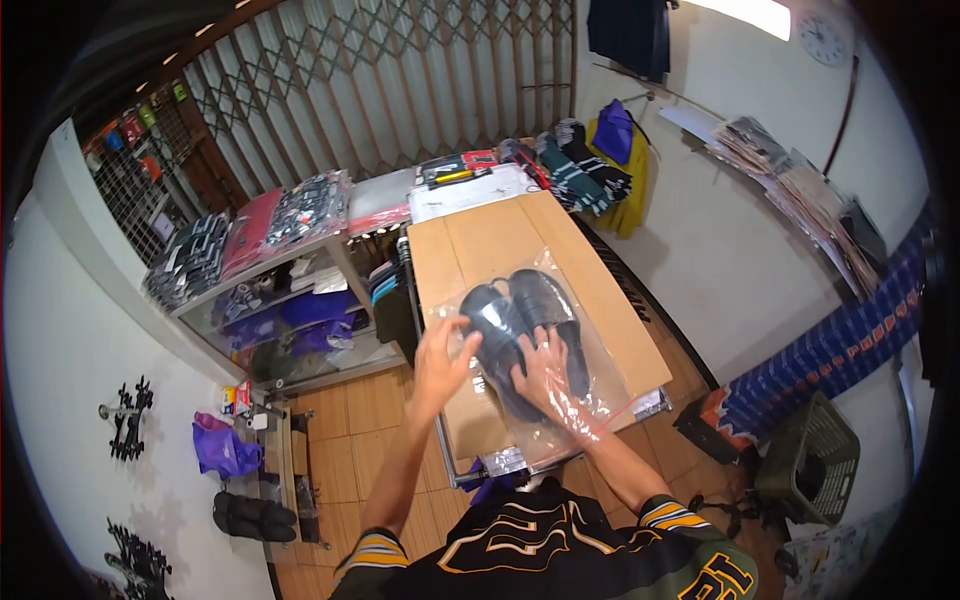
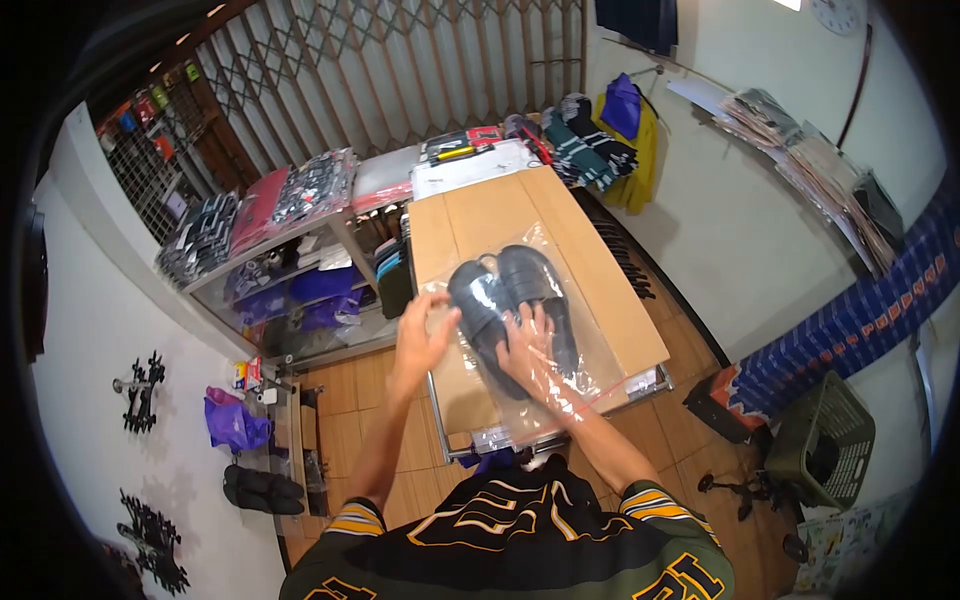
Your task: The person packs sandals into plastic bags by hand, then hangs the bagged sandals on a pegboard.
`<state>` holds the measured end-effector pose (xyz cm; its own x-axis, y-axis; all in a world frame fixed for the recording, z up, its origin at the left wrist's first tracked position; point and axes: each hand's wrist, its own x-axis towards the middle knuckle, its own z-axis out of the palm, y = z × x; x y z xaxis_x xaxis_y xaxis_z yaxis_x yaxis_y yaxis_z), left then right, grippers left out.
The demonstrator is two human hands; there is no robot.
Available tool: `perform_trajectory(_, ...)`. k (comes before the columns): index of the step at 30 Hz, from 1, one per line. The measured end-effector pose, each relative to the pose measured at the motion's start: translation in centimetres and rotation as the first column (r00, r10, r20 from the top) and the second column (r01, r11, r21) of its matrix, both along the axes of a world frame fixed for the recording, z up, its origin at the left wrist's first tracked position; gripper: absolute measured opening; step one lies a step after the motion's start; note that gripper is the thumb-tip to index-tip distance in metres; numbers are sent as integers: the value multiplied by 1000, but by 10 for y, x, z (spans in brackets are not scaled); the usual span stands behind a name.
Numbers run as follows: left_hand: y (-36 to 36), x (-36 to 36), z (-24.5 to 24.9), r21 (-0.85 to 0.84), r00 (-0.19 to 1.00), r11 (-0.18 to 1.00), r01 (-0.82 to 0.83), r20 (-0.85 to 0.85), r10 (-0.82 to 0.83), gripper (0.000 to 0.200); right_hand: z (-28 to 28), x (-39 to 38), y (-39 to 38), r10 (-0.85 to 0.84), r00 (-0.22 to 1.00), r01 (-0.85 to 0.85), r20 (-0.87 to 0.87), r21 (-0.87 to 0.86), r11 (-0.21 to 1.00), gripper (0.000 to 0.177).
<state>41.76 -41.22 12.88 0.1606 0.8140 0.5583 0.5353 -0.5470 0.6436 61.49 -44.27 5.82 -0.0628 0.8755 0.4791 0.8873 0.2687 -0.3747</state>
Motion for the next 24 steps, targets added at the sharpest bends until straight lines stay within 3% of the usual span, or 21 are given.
perform_trajectory(3,49,9,8,38,970,993,-109,-213,114,45,16,-2,-35,39,999,-39,-20,31,999,49)
perform_trajectory(5,91,12,-4,-191,952,978,-87,-305,26,54,21,-3,-52,40,999,-39,-24,40,998,48)
perform_trajectory(6,108,14,-3,-381,943,925,1,-309,-128,57,23,-3,-59,58,998,-56,-27,54,997,46)
perform_trajectory(7,122,16,-7,-556,918,828,77,-285,-277,61,24,-3,-64,43,999,-42,-25,53,998,46)
perform_trajectory(8,138,16,-27,-570,913,788,231,-154,-379,55,25,-3,-70,39,999,-38,-24,49,998,46)
perform_trajectory(13,142,33,-29,-598,861,669,442,73,-503,32,25,3,-85,-7,1000,8,-26,33,999,44)
perform_trajectory(15,149,38,-32,-533,826,674,512,92,-556,33,20,6,-89,-25,1000,26,-13,36,999,44)
perform_trajectory(16,154,41,-35,-437,850,753,491,54,-523,33,18,7,-92,-32,999,32,2,44,999,43)
perform_trajectory(17,162,42,-35,-438,848,750,495,55,-528,33,17,7,-94,-37,999,37,3,42,998,43)
perform_trajectory(19,178,41,-22,-365,913,858,361,-49,-405,32,13,5,-101,-64,998,65,-6,44,997,42)
perform_trajectory(20,186,40,-14,-366,912,857,364,-48,-408,32,11,5,-104,-46,999,47,-22,67,997,42)
perform_trajectory(22,198,35,10,-146,950,969,198,-215,-226,31,1,5,-111,-32,999,35,-41,89,995,42)
perform_trajectory(24,208,28,40,2,959,996,90,-271,-87,30,-12,5,-118,-27,999,31,-43,94,995,42)
